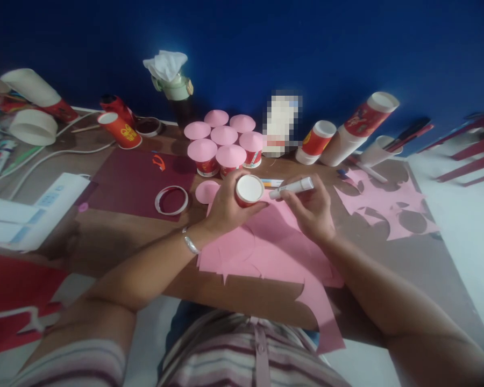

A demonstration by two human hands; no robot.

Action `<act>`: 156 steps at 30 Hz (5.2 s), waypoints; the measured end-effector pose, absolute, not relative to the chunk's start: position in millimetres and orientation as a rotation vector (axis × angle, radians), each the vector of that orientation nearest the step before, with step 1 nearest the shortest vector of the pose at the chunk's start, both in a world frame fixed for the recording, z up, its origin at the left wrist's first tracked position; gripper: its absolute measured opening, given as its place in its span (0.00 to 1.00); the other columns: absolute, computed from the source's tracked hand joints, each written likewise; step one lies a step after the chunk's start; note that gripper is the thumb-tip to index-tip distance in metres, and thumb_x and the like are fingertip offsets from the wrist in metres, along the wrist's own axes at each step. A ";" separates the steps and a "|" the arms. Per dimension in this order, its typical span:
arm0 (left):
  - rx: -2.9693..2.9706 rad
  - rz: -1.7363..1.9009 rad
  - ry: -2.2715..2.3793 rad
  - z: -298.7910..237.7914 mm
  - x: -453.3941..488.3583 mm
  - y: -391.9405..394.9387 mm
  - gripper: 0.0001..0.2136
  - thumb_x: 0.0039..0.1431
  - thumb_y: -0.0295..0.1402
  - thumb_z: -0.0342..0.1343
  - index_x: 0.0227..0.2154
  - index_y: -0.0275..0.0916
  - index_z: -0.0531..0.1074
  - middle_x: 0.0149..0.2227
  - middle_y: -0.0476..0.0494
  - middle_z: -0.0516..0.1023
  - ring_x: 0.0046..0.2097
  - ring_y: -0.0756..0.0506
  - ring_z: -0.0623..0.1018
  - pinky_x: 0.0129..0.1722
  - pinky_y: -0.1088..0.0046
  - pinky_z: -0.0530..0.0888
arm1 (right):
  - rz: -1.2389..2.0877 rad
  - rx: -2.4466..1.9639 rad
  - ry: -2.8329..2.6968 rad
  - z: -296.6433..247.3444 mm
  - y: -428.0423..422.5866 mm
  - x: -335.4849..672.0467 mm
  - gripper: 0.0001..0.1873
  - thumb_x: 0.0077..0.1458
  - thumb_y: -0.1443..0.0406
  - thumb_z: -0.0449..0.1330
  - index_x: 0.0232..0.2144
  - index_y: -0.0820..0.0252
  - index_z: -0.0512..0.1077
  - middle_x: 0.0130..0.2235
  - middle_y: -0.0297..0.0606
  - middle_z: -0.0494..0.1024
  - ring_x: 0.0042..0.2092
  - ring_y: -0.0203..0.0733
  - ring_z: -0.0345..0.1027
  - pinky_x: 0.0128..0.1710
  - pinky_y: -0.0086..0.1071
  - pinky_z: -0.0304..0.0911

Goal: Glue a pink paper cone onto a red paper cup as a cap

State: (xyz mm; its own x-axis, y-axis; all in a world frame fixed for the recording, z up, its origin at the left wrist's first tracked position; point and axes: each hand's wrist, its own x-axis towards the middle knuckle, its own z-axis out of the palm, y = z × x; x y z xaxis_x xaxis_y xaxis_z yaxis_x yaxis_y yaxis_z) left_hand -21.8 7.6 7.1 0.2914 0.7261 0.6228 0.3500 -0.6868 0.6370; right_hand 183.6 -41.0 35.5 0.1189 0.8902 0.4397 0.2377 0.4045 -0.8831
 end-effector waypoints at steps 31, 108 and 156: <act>2.364 1.291 0.812 14.1 -20.0 7.6 0.27 0.56 0.37 0.73 0.53 0.42 0.66 0.52 0.37 0.78 0.55 0.37 0.79 0.56 0.52 0.78 | 0.720 -1.054 -1.215 31.5 -27.9 186.7 0.17 0.60 0.50 0.68 0.36 0.52 0.68 0.32 0.31 0.75 0.35 0.40 0.76 0.38 0.38 0.77; 2.370 1.287 0.959 5.0 -17.8 6.8 0.28 0.53 0.34 0.74 0.51 0.42 0.65 0.49 0.40 0.79 0.50 0.39 0.82 0.49 0.60 0.80 | 0.156 -1.205 -1.672 36.4 -39.1 188.7 0.10 0.60 0.62 0.67 0.42 0.52 0.71 0.38 0.35 0.80 0.36 0.45 0.78 0.36 0.41 0.74; 2.258 1.293 0.903 8.3 -19.9 9.1 0.27 0.53 0.36 0.75 0.50 0.41 0.67 0.48 0.41 0.80 0.49 0.40 0.81 0.50 0.59 0.79 | 0.169 -1.160 -1.686 36.0 -41.1 189.1 0.09 0.62 0.61 0.68 0.42 0.53 0.72 0.40 0.36 0.83 0.40 0.45 0.80 0.40 0.41 0.76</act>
